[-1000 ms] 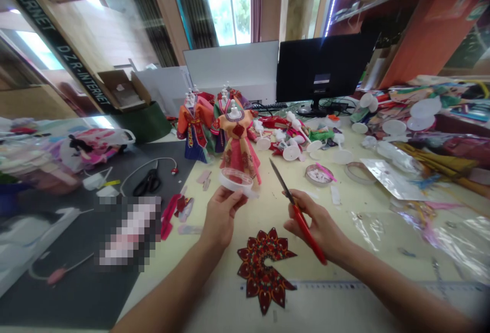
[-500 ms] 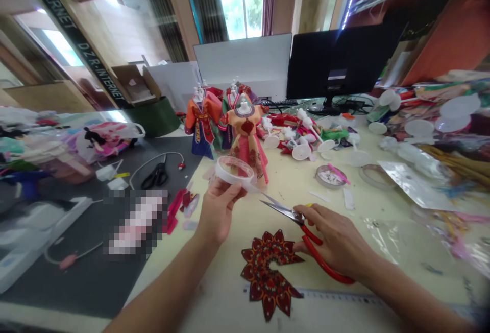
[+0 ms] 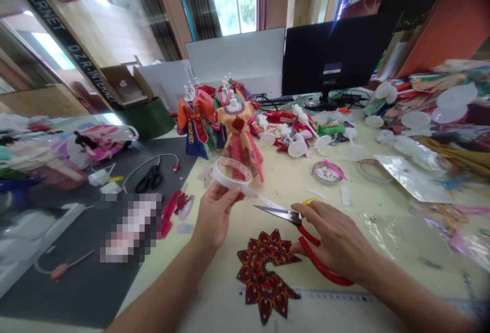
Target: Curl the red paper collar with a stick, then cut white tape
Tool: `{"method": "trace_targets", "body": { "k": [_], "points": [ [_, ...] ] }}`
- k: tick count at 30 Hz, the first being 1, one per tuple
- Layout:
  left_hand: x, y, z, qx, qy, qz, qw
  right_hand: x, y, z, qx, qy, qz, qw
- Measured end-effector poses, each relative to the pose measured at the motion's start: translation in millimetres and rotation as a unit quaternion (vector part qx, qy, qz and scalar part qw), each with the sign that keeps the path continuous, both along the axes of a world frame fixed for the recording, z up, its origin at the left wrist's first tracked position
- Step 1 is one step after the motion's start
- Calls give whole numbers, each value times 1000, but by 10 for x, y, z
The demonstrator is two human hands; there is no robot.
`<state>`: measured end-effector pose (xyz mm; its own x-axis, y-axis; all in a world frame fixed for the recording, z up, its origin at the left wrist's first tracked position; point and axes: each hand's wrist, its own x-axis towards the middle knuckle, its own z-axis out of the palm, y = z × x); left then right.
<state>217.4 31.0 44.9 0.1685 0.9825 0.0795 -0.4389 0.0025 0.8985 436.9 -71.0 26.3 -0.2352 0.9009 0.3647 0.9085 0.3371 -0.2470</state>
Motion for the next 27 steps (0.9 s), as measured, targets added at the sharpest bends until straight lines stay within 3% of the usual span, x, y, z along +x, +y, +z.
{"method": "trace_targets", "body": {
  "k": [9,27],
  "points": [
    [3,4,-1,6,7,12,1000,25,5,-12,50,-53,-20,997],
    [57,-51,-39,-4,32,-14,999,7,-5,-22,5,-28,-15,999]
  ]
}}
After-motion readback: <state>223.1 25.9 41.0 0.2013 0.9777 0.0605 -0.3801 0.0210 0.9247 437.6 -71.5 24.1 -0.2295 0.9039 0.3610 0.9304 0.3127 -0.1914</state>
